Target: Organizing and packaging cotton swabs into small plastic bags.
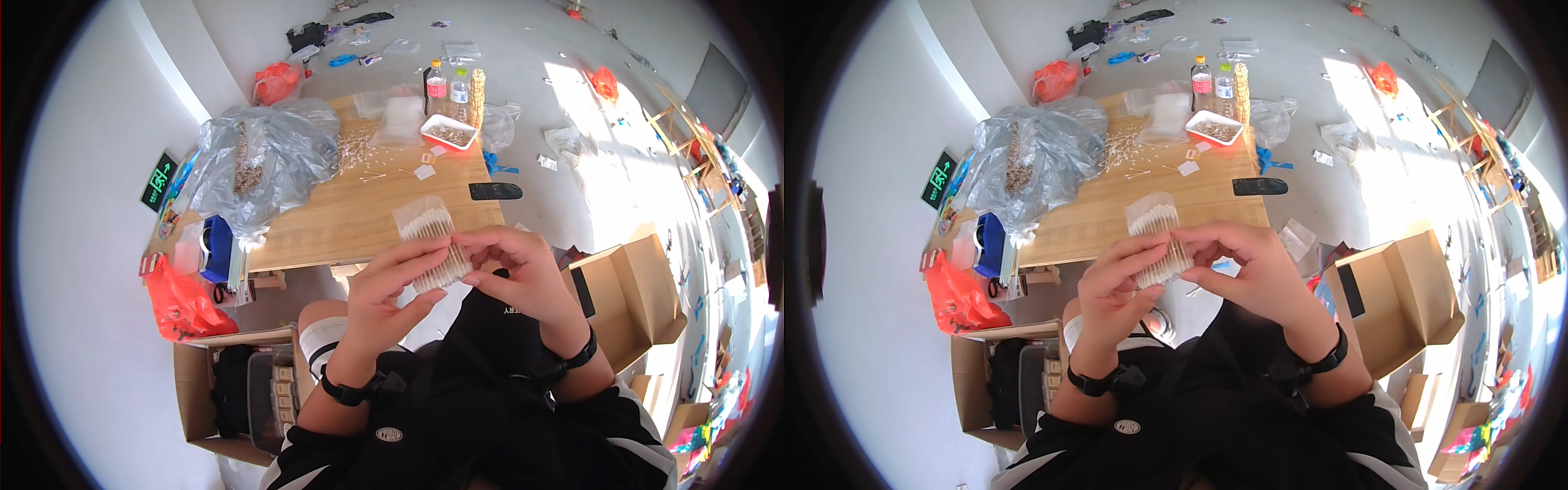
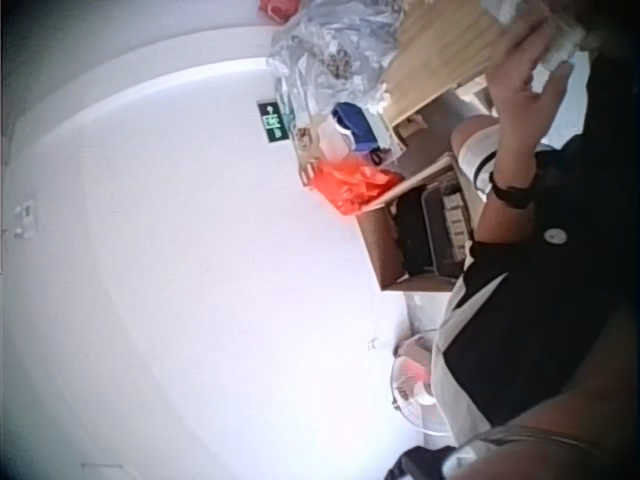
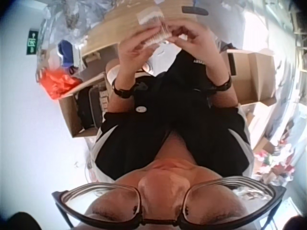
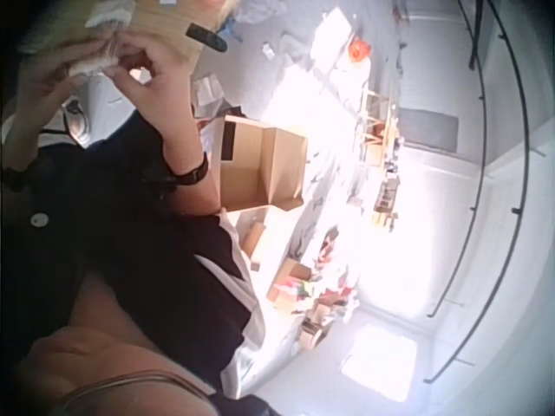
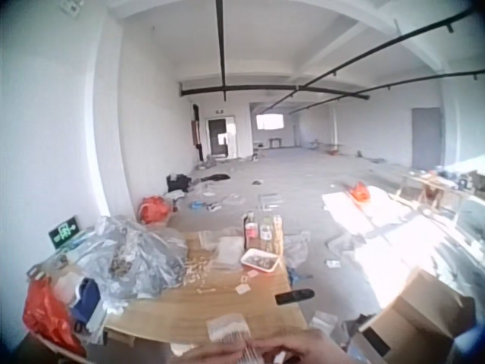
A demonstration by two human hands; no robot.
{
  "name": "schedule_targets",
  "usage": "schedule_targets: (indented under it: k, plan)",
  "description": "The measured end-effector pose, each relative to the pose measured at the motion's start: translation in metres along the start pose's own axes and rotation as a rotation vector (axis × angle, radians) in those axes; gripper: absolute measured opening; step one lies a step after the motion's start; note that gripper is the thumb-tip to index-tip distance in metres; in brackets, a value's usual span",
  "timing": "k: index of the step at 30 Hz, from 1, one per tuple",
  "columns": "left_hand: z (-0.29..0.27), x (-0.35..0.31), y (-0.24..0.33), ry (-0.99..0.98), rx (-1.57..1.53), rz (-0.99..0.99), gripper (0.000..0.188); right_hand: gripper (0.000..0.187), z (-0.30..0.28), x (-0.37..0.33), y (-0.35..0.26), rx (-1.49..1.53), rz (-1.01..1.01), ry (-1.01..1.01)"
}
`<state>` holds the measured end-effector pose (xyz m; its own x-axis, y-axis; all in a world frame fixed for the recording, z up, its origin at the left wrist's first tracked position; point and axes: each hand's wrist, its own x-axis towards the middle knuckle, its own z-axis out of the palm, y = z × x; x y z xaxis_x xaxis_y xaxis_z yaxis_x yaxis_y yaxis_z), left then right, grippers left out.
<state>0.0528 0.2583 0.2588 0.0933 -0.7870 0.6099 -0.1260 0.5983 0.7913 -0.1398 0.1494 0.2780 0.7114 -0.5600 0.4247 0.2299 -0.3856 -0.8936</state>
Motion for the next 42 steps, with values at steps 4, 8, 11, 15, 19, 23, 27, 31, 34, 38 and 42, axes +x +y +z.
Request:
schedule_targets:
  k: [4,8,11,15,19,23,27,31,34,38,42]
  plan:
    - [0.001,0.003,0.004,-0.012,0.179,0.030,0.042,0.042,0.002,-0.005,0.003,0.013,-0.028,0.051]
    - [0.005,0.004,0.002,0.007,0.274,0.090,0.037,0.038,0.004,-0.007,0.005,-0.226,-0.081,0.113]
    - [0.009,0.000,-0.001,0.085,0.262,0.079,0.032,0.035,0.012,-0.005,0.000,-0.386,-0.165,0.153]
    - [0.013,-0.004,-0.008,0.149,0.273,0.089,0.028,0.031,0.022,-0.003,0.007,-0.512,-0.308,0.218]
    - [0.016,-0.005,-0.008,0.196,0.377,0.151,0.024,0.028,0.028,-0.003,0.012,-0.682,-0.477,0.288]
    - [0.017,-0.004,-0.004,0.166,0.293,0.110,0.023,0.027,0.031,-0.007,0.011,-0.622,-0.465,0.347]
    - [0.018,-0.004,-0.005,0.223,0.269,0.110,0.022,0.026,0.025,-0.008,0.011,-0.546,-0.459,0.277]
    - [0.015,-0.008,-0.005,0.228,0.324,0.100,0.022,0.028,0.022,-0.008,0.012,-0.567,-0.444,0.221]
    - [0.009,-0.012,-0.008,0.242,0.244,-0.059,0.019,0.028,0.022,-0.006,0.003,-0.561,-0.362,0.166]
    - [0.003,-0.007,-0.025,0.268,-0.197,-0.409,0.022,0.027,0.013,0.005,0.010,-0.672,-0.280,0.131]
    - [0.005,0.001,-0.035,0.244,-0.348,-0.442,0.027,0.021,0.006,0.010,0.060,-0.361,-0.071,0.185]
